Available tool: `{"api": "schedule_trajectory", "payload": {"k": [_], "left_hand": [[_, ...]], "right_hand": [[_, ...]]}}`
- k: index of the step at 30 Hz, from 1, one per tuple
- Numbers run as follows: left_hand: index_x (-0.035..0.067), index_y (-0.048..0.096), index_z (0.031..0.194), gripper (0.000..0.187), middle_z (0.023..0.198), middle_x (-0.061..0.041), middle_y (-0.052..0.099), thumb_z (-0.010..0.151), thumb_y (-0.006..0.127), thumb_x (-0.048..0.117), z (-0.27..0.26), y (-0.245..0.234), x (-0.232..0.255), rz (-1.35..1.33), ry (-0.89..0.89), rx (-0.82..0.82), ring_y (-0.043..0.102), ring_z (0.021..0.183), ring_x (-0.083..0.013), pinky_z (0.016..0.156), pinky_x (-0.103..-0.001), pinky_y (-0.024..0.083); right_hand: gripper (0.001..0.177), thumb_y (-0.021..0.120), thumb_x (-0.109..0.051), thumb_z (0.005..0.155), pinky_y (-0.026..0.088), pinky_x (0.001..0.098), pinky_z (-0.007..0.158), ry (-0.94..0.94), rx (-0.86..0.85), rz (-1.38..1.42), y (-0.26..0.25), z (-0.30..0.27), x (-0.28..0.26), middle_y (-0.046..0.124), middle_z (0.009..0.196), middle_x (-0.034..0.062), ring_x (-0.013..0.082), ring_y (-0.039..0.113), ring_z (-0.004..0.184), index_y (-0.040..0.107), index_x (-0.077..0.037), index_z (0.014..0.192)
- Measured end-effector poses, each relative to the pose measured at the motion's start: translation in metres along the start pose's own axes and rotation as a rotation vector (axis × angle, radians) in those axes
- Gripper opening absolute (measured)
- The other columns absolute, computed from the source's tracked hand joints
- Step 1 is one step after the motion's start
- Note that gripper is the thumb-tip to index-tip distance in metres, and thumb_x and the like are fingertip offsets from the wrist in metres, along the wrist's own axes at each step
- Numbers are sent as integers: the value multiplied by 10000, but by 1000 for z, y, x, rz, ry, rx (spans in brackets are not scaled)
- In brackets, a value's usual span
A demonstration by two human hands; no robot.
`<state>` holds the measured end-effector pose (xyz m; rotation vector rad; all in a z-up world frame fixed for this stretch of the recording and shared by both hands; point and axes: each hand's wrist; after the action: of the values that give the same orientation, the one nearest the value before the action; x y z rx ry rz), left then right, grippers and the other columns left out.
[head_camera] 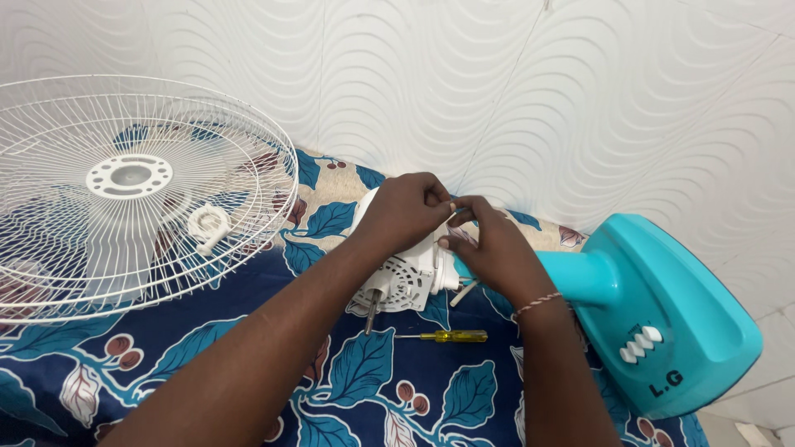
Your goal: The person reassembles an electric fan by attaching the motor housing to the stand, then placing the front wire cage over the blades and securing it with a plastic nut. The person uses a screwdriver to tighten the central nut on the motor housing before assembly.
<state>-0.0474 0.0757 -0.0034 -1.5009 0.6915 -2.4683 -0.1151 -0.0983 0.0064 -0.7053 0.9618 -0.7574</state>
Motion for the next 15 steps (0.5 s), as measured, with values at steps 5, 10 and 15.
{"api": "schedule_trajectory", "payload": {"k": [5, 10, 15], "left_hand": [[79, 776, 949, 294, 818, -76, 766, 792, 759, 327, 0, 3, 0, 19, -3, -2, 745, 752, -200, 710, -330, 577], [78, 774, 944, 305, 811, -69, 761, 792, 755, 343, 1, 5, 0, 17, 11, 1, 741, 751, -200, 708, -333, 574], [81, 780, 940, 300, 809, -66, 769, 779, 752, 332, 0, 3, 0, 16, -4, -19, 744, 753, -203, 712, -338, 576]], "right_hand": [[186, 799, -218, 839, 543, 363, 761, 61, 82, -96, -11, -14, -7, 746, 942, 84, 209, 702, 850, 802, -125, 1001], [168, 813, -214, 783, 541, 348, 690, 97, 96, -36, -5, -17, -10, 774, 895, 58, 206, 696, 765, 825, -133, 930], [122, 783, -156, 841, 534, 348, 707, -98, 165, -82, 14, -13, -14, 788, 843, 89, 215, 690, 782, 805, -75, 929]]}}
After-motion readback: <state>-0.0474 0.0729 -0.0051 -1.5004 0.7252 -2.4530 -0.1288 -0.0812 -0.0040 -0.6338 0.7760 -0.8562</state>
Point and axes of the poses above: each hand's wrist, its own z-axis towards the middle knuckle, its own y-axis out of the palm, x = y × z
